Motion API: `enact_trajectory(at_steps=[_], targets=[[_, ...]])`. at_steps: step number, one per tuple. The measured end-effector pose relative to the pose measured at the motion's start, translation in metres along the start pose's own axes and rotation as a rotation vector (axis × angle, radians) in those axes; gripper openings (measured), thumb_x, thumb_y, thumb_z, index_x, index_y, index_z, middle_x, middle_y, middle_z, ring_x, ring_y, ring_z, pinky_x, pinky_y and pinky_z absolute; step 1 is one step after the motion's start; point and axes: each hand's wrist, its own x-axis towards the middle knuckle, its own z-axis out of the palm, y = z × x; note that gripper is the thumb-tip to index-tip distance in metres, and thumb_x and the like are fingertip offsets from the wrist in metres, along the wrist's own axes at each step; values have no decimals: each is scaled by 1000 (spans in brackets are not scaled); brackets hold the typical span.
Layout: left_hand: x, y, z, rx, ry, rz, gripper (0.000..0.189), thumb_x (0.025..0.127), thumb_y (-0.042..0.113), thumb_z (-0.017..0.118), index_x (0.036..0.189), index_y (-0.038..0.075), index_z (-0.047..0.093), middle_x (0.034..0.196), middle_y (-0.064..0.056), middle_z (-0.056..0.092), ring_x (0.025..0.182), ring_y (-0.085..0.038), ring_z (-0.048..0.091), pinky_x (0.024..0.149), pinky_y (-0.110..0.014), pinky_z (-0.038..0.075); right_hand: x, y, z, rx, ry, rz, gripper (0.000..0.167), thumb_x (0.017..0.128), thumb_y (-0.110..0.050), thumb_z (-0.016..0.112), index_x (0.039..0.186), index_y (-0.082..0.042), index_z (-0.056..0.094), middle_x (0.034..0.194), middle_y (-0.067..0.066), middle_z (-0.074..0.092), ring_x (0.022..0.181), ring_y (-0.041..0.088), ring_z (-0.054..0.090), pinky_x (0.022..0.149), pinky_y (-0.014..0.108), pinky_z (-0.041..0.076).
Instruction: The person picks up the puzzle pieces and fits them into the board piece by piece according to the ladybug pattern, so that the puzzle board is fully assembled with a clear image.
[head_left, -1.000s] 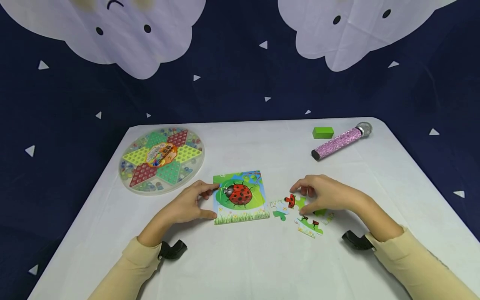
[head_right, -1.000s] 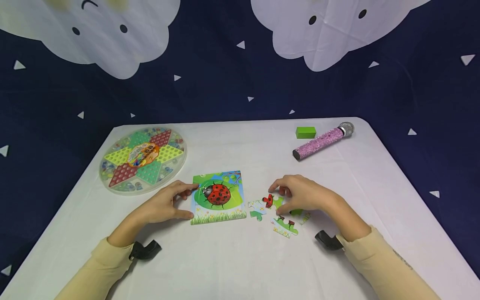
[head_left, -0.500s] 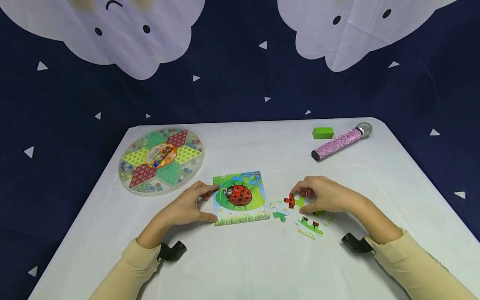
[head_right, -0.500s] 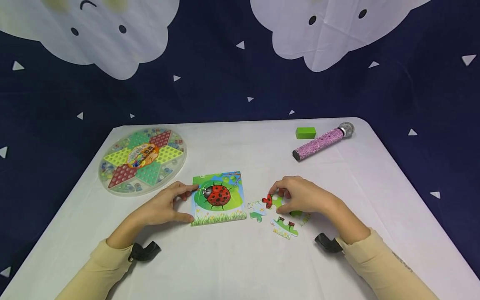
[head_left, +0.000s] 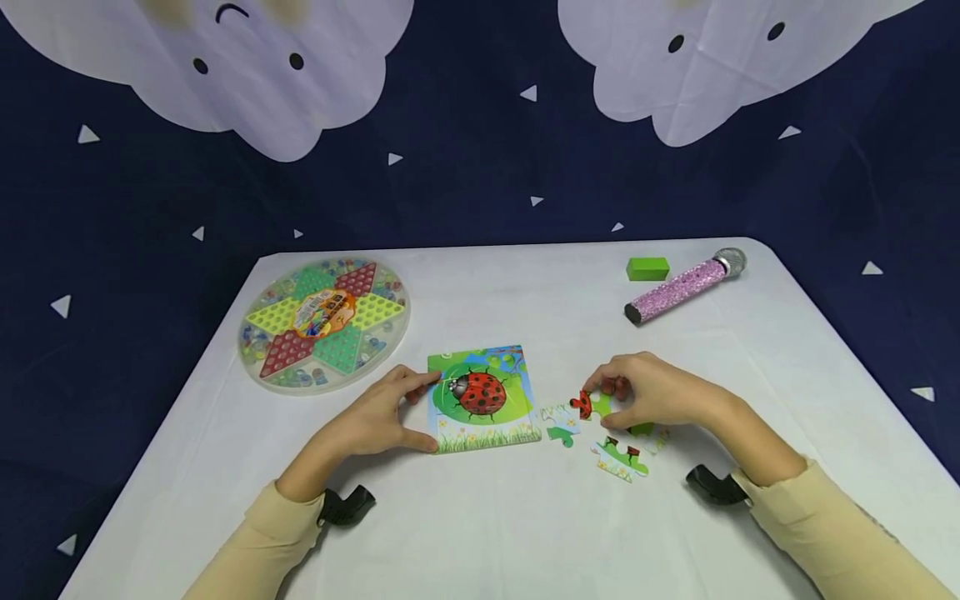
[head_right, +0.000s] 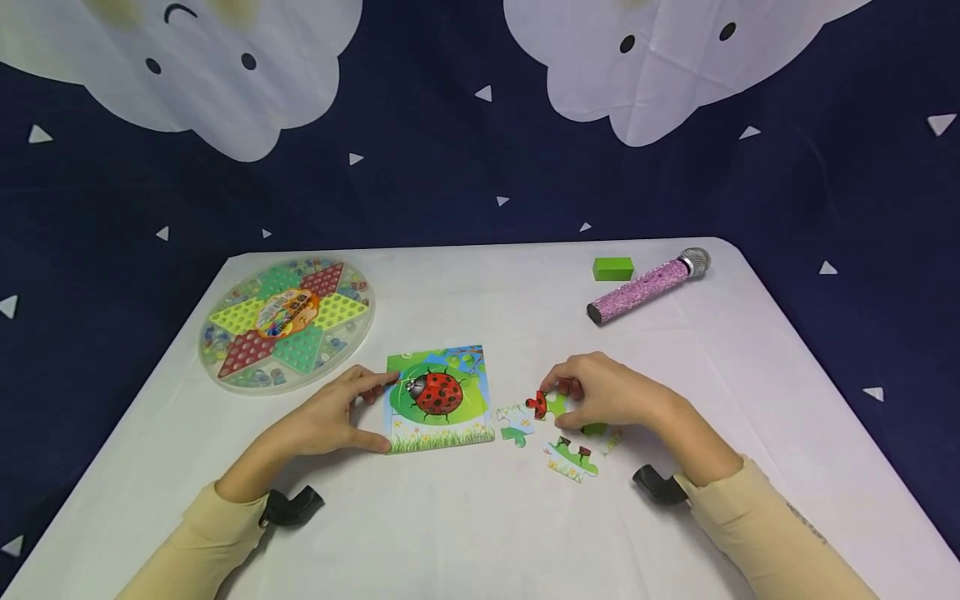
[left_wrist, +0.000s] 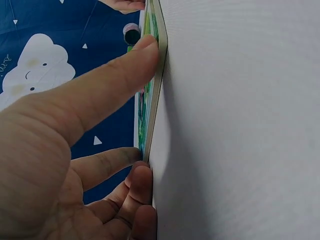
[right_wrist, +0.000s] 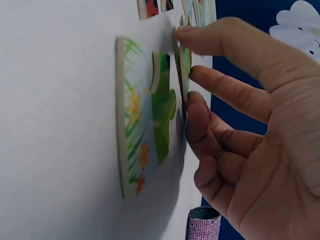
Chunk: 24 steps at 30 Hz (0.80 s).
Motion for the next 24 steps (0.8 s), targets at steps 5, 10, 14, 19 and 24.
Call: enact_trajectory(at_steps=[5,10,14,19,24], targets=[[1,1,0,16,6,-5,98,74,31,101,157,7,55,116,-5,57,106,-17,51,93,-34,43,3,3,-2,32,-15,-9,44,83,-24,92,124,-15,76,95,-5,64,85,10,60,80,25,52],[2,1,1,23,6,-14,97,74,31,100,157,8,55,116,-5,57,106,-18,51,92,-36,42,9,1,-6,20,13,-32,42,82,-20,92,121,-17,77,93,-5,65,86,12,60,80,26,51],[3,0,1,21,1,-22,97,75,31,100,158,9,55,117,-6,57,106,-19,51,89,-35,41,15,-3,-9,7,26,-60,42,82,-19,91,122,-17,78,93,-5,66,88,13,59,80,27,51],[4,1,2,32,1,-32,97,76,32,99,158,10,54,117,-6,58,108,-19,52,90,-36,43,23,-10,-12,8,14,-92,42,83,-20,91,122,-14,77,95,-3,68,89,14,60,82,29,52],[5,2,2,48,7,-36,96,75,31,100,158,10,55,117,-6,58,108,-19,54,97,-41,45,34,-16,-12,-8,2,-113,40,83,-22,90,121,-18,78,96,-3,69,89,15,60,82,31,52]])
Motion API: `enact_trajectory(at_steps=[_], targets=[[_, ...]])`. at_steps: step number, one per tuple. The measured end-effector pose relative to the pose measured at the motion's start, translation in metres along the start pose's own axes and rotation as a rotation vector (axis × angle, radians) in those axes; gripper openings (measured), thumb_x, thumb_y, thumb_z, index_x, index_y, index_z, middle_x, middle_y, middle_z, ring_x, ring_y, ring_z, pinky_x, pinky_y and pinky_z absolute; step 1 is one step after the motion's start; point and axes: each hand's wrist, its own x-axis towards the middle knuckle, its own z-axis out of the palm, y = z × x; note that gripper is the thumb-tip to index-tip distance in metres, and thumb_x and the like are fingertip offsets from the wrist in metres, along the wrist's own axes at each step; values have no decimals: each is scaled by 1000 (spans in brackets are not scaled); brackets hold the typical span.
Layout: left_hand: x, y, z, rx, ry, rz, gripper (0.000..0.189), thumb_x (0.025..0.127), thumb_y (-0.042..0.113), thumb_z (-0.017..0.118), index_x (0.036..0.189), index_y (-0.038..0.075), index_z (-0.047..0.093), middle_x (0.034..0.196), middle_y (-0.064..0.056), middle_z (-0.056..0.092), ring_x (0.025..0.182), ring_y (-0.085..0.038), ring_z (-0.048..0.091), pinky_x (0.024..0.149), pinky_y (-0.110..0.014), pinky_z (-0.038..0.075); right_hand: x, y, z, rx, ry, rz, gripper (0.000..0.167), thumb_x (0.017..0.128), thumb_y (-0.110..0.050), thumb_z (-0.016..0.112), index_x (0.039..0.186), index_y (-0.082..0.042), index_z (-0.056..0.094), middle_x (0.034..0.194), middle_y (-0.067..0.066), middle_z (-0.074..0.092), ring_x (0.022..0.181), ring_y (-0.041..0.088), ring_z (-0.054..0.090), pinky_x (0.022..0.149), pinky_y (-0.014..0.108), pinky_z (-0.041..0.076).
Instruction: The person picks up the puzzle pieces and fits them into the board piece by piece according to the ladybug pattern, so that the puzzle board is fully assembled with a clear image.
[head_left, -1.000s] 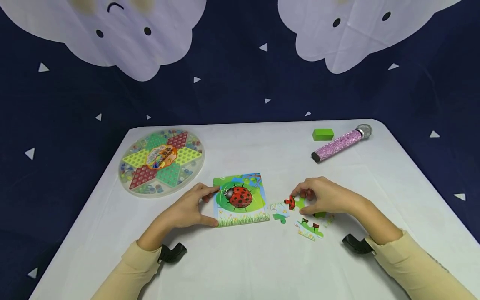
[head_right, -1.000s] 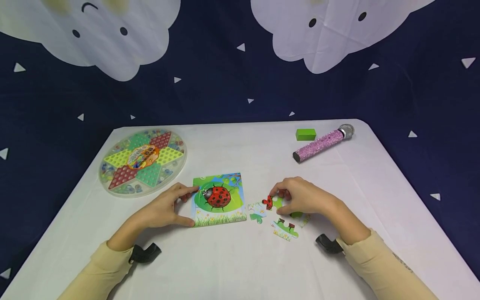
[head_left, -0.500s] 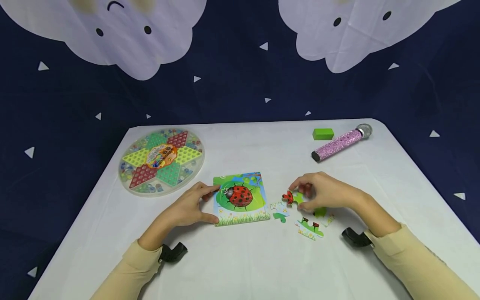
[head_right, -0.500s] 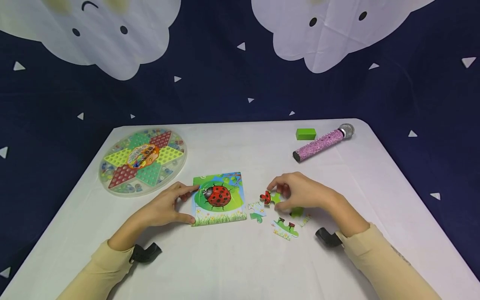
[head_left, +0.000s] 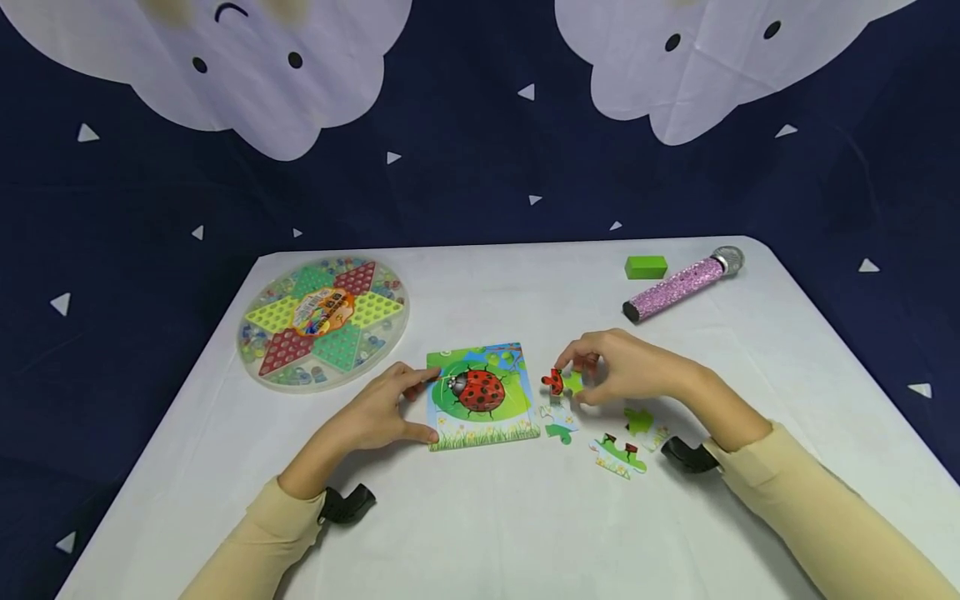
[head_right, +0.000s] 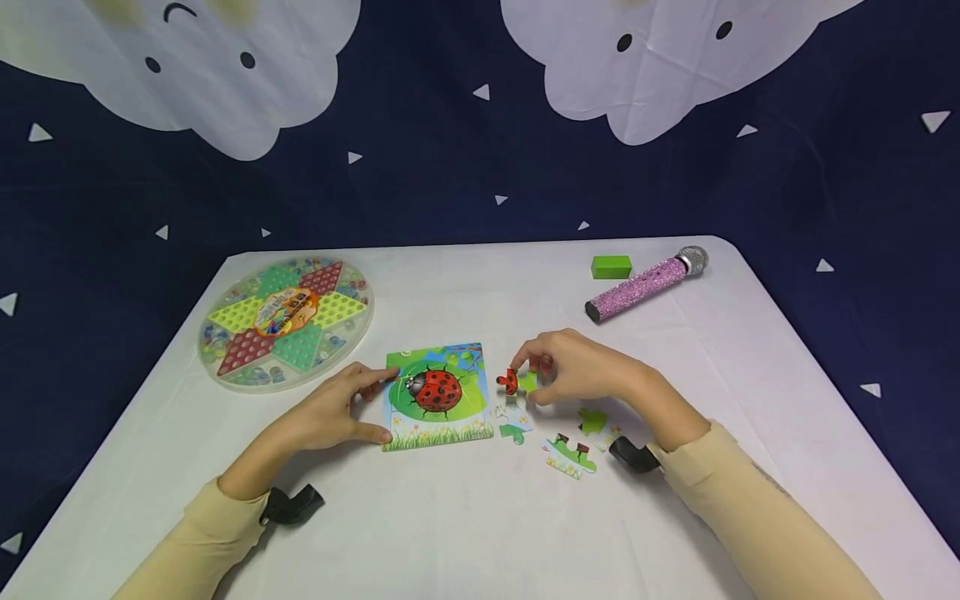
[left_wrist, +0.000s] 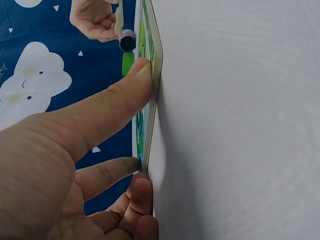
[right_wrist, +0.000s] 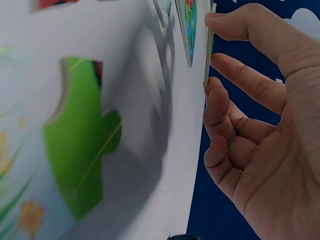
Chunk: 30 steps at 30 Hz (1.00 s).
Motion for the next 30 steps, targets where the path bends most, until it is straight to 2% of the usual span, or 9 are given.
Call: enact_trajectory(at_steps=[5,16,23,30], targets=[[0,1,-1,5,6,-6,96,75,30,100,158,10,55,116,-6,58,106,-19,53,96,-40,45,12,-5,1,-15,-21,-14,38,84,-21,89,121,-22,78,99,-5,69,91,15,62,84,32,53],[1,2,0,3,-1,-10,97,77,32,99,159,10,53,116,-6,56,105,-19,52,93,-38,44,38,-15,8,-35,-57,-58,39,85,-25,88,122,-21,77,102,-4,69,92,12,61,86,34,52],[2,4,0,10,-6,-14,97,78,34,98,160,11,52,116,-7,54,102,-19,49,87,-36,41,48,-17,11,-41,-68,-72,39,85,-23,88,123,-19,77,102,-3,68,92,13,59,85,34,51],[1,4,-1,16,-7,-15,98,77,35,98,160,11,52,115,-6,54,102,-19,48,88,-36,40,55,-17,16,-36,-81,-110,40,86,-23,88,123,-14,77,103,0,69,93,12,59,86,32,51]])
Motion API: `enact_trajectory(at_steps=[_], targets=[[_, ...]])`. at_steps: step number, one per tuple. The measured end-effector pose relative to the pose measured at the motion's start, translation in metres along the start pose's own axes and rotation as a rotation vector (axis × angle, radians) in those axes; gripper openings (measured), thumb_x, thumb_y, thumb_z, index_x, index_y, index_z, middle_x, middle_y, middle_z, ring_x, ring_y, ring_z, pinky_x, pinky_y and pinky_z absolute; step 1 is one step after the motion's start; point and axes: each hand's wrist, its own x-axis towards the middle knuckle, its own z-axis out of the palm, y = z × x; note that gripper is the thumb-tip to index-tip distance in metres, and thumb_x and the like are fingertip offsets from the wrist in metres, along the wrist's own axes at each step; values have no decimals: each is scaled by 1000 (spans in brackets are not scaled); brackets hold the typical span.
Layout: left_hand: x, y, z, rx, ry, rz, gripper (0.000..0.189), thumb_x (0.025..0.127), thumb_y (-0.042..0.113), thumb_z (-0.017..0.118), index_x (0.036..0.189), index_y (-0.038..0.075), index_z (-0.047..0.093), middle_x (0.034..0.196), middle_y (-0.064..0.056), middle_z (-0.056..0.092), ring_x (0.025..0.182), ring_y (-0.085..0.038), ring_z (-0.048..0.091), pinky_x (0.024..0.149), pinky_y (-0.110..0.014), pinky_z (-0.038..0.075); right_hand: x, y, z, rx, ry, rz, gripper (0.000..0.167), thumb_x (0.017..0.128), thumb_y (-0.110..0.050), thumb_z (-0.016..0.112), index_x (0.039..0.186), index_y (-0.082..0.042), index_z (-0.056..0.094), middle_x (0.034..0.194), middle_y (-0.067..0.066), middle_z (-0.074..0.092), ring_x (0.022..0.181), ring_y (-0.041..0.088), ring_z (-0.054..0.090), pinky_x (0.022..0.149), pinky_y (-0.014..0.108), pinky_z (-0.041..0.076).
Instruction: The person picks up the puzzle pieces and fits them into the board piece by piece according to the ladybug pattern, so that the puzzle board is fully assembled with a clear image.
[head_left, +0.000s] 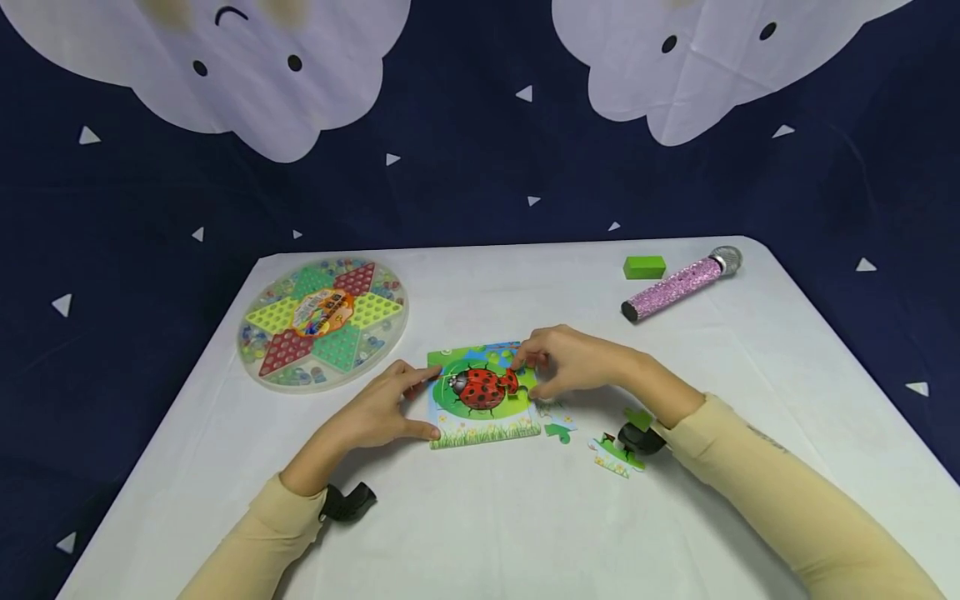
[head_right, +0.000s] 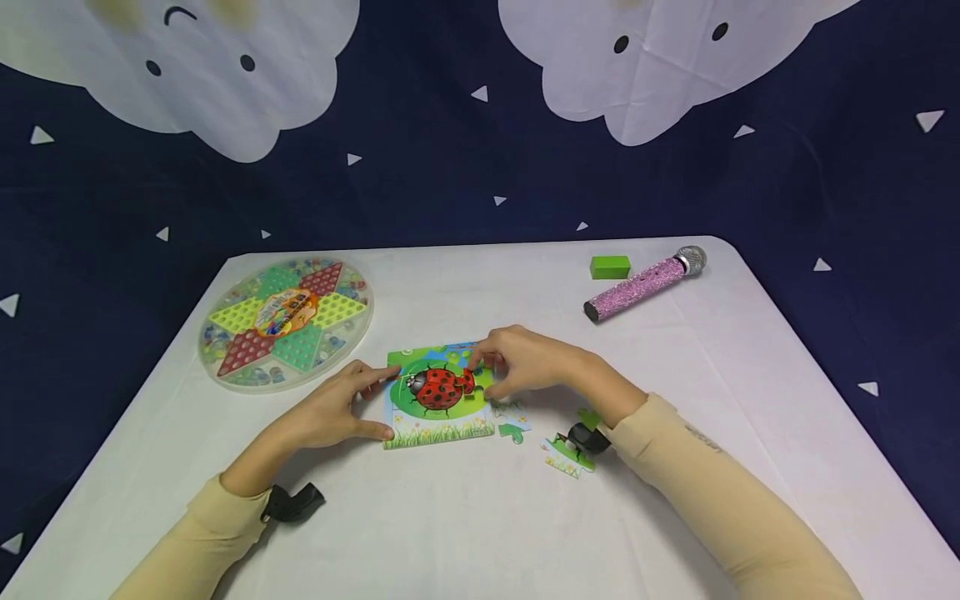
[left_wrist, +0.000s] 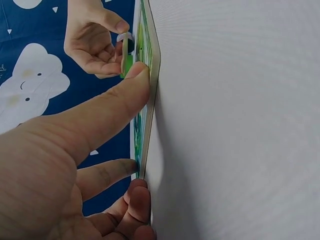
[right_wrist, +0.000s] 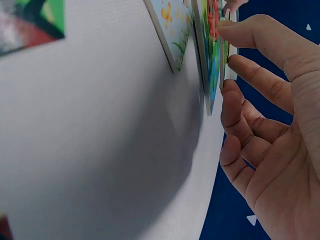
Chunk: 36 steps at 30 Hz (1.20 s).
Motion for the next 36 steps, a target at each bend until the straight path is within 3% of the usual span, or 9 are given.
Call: enact_trajectory(at_steps=[22,30,36], targets=[[-1,-1,-1,-7,-1,27,99,76,35,99,160,10,52,116,-6,55,103,-18,48,89,-35,41,14,-2,11,-41,-23,-43,41,86,-23,90,125,-15,79,104,-4,68,92,10,57,85,31,50],[-4,-2,0,1,-34,23,112,71,40,102,164,13,45,118,-4,51,104,-17,47,94,-37,41,16,-7,11,-46,-34,-44,41,86,-21,89,126,-15,80,105,-1,69,91,13,58,84,30,50],[-5,-2,1,21,-32,57,121,66,42,104,165,9,43,122,-4,51,107,-17,46,97,-38,43,18,-9,10,-62,-39,-45,40,86,-21,89,125,-15,80,105,-1,69,91,14,58,84,30,49]])
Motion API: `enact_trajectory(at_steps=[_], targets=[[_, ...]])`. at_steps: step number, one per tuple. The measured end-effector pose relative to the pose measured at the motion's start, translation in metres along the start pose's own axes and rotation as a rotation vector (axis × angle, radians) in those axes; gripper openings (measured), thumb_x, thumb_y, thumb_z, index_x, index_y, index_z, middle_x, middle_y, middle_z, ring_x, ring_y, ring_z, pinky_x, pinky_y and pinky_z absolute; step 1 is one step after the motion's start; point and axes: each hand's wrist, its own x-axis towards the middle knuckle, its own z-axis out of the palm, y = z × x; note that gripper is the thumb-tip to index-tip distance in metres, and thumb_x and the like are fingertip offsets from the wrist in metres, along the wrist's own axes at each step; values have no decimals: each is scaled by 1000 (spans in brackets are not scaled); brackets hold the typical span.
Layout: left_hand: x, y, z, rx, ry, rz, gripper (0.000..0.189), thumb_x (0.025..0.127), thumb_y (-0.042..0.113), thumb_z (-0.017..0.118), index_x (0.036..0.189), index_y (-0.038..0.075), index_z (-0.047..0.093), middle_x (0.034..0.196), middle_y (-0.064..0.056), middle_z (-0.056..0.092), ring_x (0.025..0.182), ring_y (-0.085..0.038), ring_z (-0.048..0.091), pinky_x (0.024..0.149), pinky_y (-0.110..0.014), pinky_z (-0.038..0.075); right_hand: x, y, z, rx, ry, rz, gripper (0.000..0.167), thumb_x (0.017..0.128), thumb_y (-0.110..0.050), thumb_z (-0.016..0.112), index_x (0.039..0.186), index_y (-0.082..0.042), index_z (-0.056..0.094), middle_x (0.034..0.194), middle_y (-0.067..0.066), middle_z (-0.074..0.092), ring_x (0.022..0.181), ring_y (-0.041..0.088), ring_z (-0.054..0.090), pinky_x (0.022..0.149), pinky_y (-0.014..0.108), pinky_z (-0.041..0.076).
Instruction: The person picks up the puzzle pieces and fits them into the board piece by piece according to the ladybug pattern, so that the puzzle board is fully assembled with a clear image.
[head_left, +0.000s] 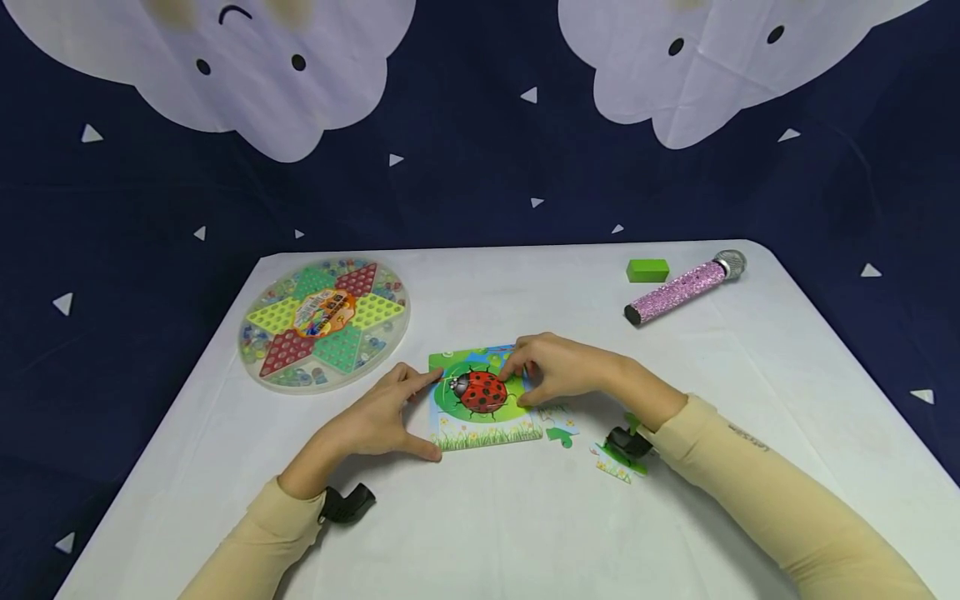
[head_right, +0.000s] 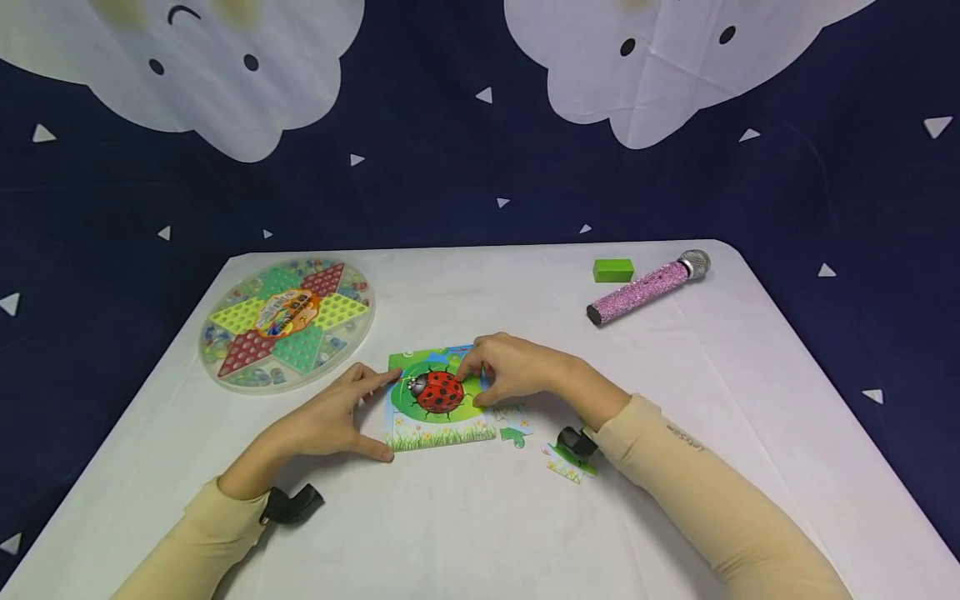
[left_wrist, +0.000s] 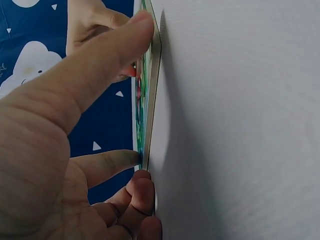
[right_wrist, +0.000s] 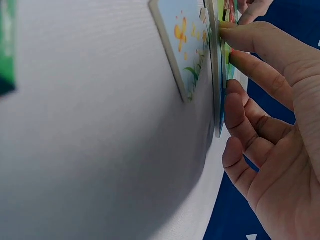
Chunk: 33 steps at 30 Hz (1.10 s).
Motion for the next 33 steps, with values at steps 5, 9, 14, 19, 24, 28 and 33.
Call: enact_trajectory(at_steps=[5,9,14,19,24,28,33], targets=[[-1,1,1,36,1,15,125,62,42,106,165,7,43,125,-6,51,107,-17,45,97,-37,43,1,0,-1,-13,-4,-5,39,86,-22,90,124,-15,81,106,-1,69,89,13,57,83,29,49],[-2,2,0,60,-3,15,128,61,43,106,165,7,42,126,-7,50,108,-18,45,99,-39,43,1,0,-1,-11,-6,-12,40,87,-22,90,124,-14,81,107,0,69,89,12,57,82,28,49],[-3,5,0,101,-9,19,132,59,48,106,166,6,40,128,-8,50,109,-19,44,99,-40,43,1,1,-1,5,-11,-19,39,87,-21,90,124,-13,81,109,0,70,89,12,57,81,27,50],[-2,5,0,91,-2,14,127,62,46,105,165,6,42,128,-8,51,109,-19,45,99,-40,43,1,-1,-2,34,-22,-8,38,87,-19,91,124,-11,82,109,0,70,84,11,56,78,25,49],[-1,4,0,64,0,1,123,66,44,104,165,6,42,130,-9,52,110,-20,46,101,-43,43,1,-4,-3,30,-24,14,39,87,-18,91,124,-10,82,107,0,69,83,11,57,78,25,49],[-1,3,1,48,0,-8,122,66,44,104,165,7,42,130,-8,52,112,-20,47,102,-43,42,0,-7,-3,-15,-20,24,39,87,-20,91,124,-12,82,104,-1,67,82,9,55,77,25,47],[0,3,1,38,5,-10,122,66,43,104,165,7,43,128,-6,52,111,-19,46,102,-42,42,0,-8,-2,-62,-17,24,41,87,-23,91,126,-14,81,95,-3,61,78,6,48,74,26,42]])
